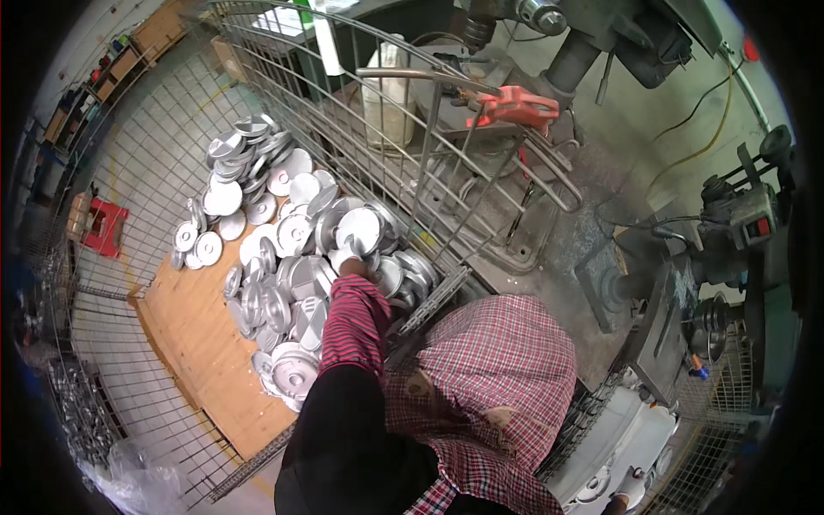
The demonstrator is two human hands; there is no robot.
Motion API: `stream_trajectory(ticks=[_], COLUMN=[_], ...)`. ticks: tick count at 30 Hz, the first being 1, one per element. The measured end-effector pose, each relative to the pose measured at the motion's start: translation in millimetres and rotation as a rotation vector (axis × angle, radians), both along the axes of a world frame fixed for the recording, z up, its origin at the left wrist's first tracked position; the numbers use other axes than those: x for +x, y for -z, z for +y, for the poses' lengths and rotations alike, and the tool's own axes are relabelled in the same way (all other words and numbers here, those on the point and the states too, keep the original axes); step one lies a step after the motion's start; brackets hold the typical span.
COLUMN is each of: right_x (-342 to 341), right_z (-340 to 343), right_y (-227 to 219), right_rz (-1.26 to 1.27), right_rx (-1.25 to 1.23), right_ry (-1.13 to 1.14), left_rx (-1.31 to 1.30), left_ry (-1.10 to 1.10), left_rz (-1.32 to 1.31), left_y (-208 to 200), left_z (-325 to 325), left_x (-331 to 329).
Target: The person inspects and sorts circular metal components by hand at a drill press station.
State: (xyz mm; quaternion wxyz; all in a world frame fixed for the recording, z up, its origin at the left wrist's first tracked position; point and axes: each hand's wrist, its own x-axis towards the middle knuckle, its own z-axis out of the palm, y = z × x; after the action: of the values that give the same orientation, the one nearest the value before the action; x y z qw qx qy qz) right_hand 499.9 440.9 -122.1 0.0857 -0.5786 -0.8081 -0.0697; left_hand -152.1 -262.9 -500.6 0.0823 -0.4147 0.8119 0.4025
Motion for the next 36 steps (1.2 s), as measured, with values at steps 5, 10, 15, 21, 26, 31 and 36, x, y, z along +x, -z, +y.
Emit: stream_trajectory(ticks=[5,10,15,21,26,31,36], right_x=[-89.3,-157.5,-203.1,-280.2,-346.9,-331.1,-368.2], right_z=[5.5,-15.8,-48.8,-139.5,-201.5,-199.8,-210.2], right_y=[-33.1,-100.3,-134.8,-202.1,-198.6,-198.6,-191.7], right_rz=[-0.057,0.16,0.32,1.083,1.86,1.98,2.061], right_rx=[0.033,0.075,0.093,-0.021,-0.392,-0.62,-0.532], right_ry=[-0.078,-0.166,-0.199,-0.671,-0.726,-0.816,-0.849], left_rx=[0.318,0.917,0.158,1.214,1.96,1.661,1.468], left_ry=[0.387,-0.331,0.551,0.751,0.436,0.786,0.977], left_rz=[-0.466,0.12,0.413,0.924,0.088,0.318,0.574], left_y=[23.0,-69.5,-131.2,-347.3,-446.3,-422.3,-426.5], left_z=[-90.1,-16.2,-21.0,120.0,311.9,368.1,379.1], left_x=[-15.4,-10.6,66.0,138.3,151.6,146.8,142.2])
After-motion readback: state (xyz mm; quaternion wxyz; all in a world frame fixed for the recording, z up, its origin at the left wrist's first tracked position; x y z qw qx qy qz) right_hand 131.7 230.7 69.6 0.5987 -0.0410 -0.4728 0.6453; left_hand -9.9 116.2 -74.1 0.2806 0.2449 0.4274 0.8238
